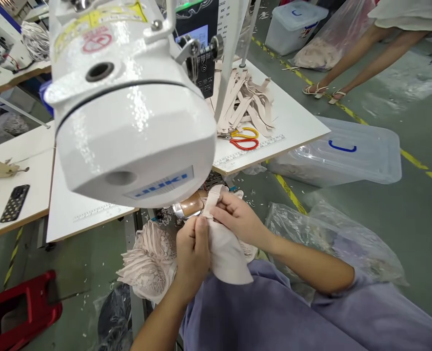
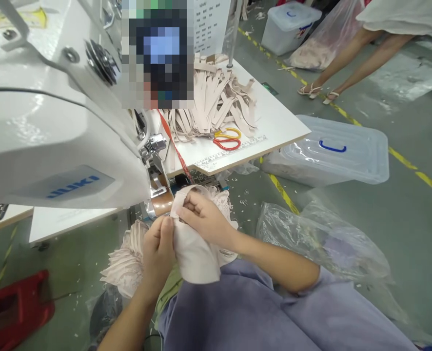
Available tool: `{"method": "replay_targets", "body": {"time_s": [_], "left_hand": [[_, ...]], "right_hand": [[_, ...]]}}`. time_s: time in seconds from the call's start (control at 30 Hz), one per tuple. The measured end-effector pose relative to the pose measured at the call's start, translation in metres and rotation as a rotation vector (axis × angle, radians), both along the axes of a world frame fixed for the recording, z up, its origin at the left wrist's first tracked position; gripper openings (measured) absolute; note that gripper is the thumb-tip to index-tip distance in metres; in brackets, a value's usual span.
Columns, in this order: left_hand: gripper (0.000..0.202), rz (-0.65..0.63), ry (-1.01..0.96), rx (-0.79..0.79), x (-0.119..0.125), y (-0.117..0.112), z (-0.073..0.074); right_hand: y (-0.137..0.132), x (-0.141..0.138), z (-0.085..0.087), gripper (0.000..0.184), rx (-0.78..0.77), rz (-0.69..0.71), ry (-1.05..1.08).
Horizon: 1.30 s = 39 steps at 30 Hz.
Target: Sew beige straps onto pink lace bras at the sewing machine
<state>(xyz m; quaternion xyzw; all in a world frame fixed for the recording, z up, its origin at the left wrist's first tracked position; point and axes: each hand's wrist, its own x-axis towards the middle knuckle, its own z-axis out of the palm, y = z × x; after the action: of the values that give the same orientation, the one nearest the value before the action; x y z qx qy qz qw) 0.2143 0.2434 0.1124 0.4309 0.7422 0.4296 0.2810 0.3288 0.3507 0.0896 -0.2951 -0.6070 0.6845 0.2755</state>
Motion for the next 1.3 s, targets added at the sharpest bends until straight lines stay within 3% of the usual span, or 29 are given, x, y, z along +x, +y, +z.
{"method": "replay_targets", "body": {"time_s": [0.13, 0.27, 0.37, 0.6, 1.1, 1.3], "left_hand": [[0.026, 0.084, 0.303, 0.027, -0.013, -0.004, -0.006], [0.028, -0.032, 0.66, 0.15, -0.029, -0.006, -0.017], [0.028, -0.041, 0.786, 0.174, -0.037, -0.003, -0.018], [0.027, -0.024, 0.871, 0.14, -0.044, 0.004, -0.01], [0.026, -0.041, 0.926, 0.145, -0.047, 0.004, -0.011], [0.026, -0.006, 1.024, 0.106, -0.051, -0.001, -0.011]], "right_hand": [[0.03, -0.016, 0.002, 0.019, 0.115, -0.069, -0.08], [0.056, -0.029, 0.003, 0.018, 0.229, -0.004, -0.121], [0.068, -0.04, 0.006, 0.016, 0.331, 0.061, -0.128], [0.083, -0.056, 0.001, 0.008, 0.528, 0.081, -0.149], [0.083, -0.057, 0.004, 0.009, 0.524, 0.083, -0.159], [0.079, -0.054, 0.01, 0.023, 0.469, 0.078, -0.232]]}}
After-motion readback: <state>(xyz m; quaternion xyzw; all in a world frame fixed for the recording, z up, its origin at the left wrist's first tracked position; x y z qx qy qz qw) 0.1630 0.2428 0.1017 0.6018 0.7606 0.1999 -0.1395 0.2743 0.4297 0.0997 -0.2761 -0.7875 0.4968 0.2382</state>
